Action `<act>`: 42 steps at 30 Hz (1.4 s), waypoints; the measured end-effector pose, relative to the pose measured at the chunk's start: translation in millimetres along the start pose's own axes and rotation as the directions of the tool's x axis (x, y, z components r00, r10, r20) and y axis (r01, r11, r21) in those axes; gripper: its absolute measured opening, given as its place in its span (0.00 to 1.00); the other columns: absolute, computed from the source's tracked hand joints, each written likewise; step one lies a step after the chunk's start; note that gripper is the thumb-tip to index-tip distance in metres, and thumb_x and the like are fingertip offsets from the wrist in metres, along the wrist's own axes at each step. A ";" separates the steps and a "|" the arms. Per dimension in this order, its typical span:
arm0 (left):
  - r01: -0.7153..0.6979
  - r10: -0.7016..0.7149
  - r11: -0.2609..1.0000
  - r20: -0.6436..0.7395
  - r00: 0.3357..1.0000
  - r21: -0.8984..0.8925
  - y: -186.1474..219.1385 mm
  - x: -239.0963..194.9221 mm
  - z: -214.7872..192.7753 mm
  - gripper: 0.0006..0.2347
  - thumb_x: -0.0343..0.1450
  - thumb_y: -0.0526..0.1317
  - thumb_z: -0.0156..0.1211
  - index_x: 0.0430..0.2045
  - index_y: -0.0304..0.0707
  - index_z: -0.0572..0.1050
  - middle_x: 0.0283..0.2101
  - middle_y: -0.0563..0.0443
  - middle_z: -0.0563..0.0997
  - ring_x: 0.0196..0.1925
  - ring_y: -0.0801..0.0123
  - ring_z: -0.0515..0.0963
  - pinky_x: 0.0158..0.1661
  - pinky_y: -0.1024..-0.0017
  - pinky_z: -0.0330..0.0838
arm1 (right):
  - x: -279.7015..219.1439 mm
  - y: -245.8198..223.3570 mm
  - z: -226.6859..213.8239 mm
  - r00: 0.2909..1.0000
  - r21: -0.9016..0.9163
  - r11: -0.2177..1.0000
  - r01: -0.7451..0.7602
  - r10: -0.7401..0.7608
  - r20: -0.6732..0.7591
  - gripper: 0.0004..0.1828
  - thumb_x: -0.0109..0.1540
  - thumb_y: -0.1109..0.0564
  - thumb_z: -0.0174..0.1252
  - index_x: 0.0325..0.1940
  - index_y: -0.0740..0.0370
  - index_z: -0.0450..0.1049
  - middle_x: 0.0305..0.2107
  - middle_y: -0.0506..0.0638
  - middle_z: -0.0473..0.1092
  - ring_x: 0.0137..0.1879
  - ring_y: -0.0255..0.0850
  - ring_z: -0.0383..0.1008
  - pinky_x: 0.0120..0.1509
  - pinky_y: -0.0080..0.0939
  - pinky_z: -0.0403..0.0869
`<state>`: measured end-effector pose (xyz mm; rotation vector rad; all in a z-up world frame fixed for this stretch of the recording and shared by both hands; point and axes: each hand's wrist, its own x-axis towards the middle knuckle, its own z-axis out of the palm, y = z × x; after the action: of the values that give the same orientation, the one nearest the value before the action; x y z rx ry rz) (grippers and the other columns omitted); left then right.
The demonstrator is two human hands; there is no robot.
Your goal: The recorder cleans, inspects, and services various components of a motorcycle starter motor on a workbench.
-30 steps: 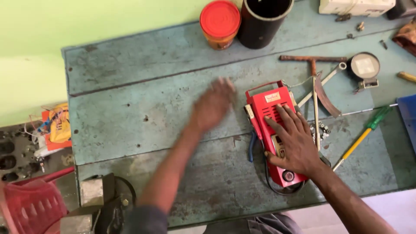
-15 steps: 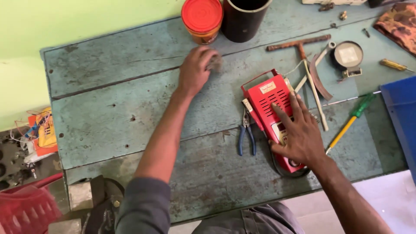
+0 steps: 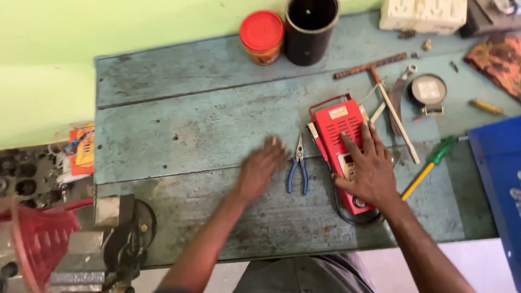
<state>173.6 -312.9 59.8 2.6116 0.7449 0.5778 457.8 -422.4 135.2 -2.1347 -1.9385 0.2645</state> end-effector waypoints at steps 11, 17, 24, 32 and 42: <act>0.337 -0.687 0.592 -0.241 0.685 -0.732 126.3 -31.0 -23.9 0.23 0.72 0.29 0.47 0.65 0.34 0.69 0.69 0.40 0.71 0.73 0.55 0.69 0.64 0.61 0.68 | -23.2 -50.1 -9.3 0.990 0.549 0.825 0.131 -0.085 -0.109 0.31 0.65 0.40 0.57 0.68 0.57 0.68 0.71 0.59 0.61 0.78 0.55 0.60 0.80 0.57 0.60; -0.125 -0.776 0.051 -0.118 0.619 -0.991 170.7 -9.5 -11.0 0.34 0.75 0.58 0.49 0.72 0.34 0.58 0.77 0.46 0.59 0.79 0.59 0.56 0.75 0.61 0.49 | -27.5 -118.7 21.6 0.933 0.808 0.482 0.340 -0.281 -0.226 0.27 0.74 0.50 0.48 0.74 0.67 0.62 0.72 0.67 0.57 0.79 0.58 0.56 0.80 0.53 0.57; -0.010 -0.741 0.237 -0.187 0.645 -0.972 162.7 -95.9 -89.9 0.34 0.74 0.59 0.57 0.70 0.36 0.60 0.69 0.38 0.70 0.73 0.55 0.69 0.72 0.57 0.58 | 40.7 -118.9 62.9 0.993 0.933 0.360 0.017 -0.114 0.026 0.20 0.72 0.60 0.54 0.70 0.63 0.67 0.58 0.56 0.74 0.64 0.44 0.73 0.68 0.44 0.71; 0.600 -0.688 0.667 -0.674 0.269 -0.441 133.3 -242.5 -241.6 0.14 0.76 0.37 0.62 0.54 0.30 0.76 0.55 0.41 0.82 0.58 0.59 0.82 0.60 0.64 0.73 | 178.8 -57.1 105.0 0.990 0.896 0.424 0.130 -0.011 -0.139 0.21 0.70 0.60 0.65 0.59 0.60 0.60 0.44 0.50 0.72 0.45 0.36 0.75 0.43 0.37 0.77; 0.829 -0.542 0.553 -0.720 0.434 0.084 58.1 -299.3 -255.0 0.24 0.76 0.46 0.60 0.65 0.30 0.68 0.68 0.33 0.69 0.74 0.37 0.63 0.69 0.44 0.58 | 211.3 -80.5 189.5 0.887 -0.082 0.955 0.287 -0.297 -0.353 0.23 0.71 0.52 0.58 0.64 0.71 0.71 0.62 0.78 0.64 0.68 0.72 0.59 0.67 0.66 0.57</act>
<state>-155.9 -469.3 217.8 2.0150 2.3046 1.0958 346.6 -194.0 -15.0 -1.7177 -2.0032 -0.2018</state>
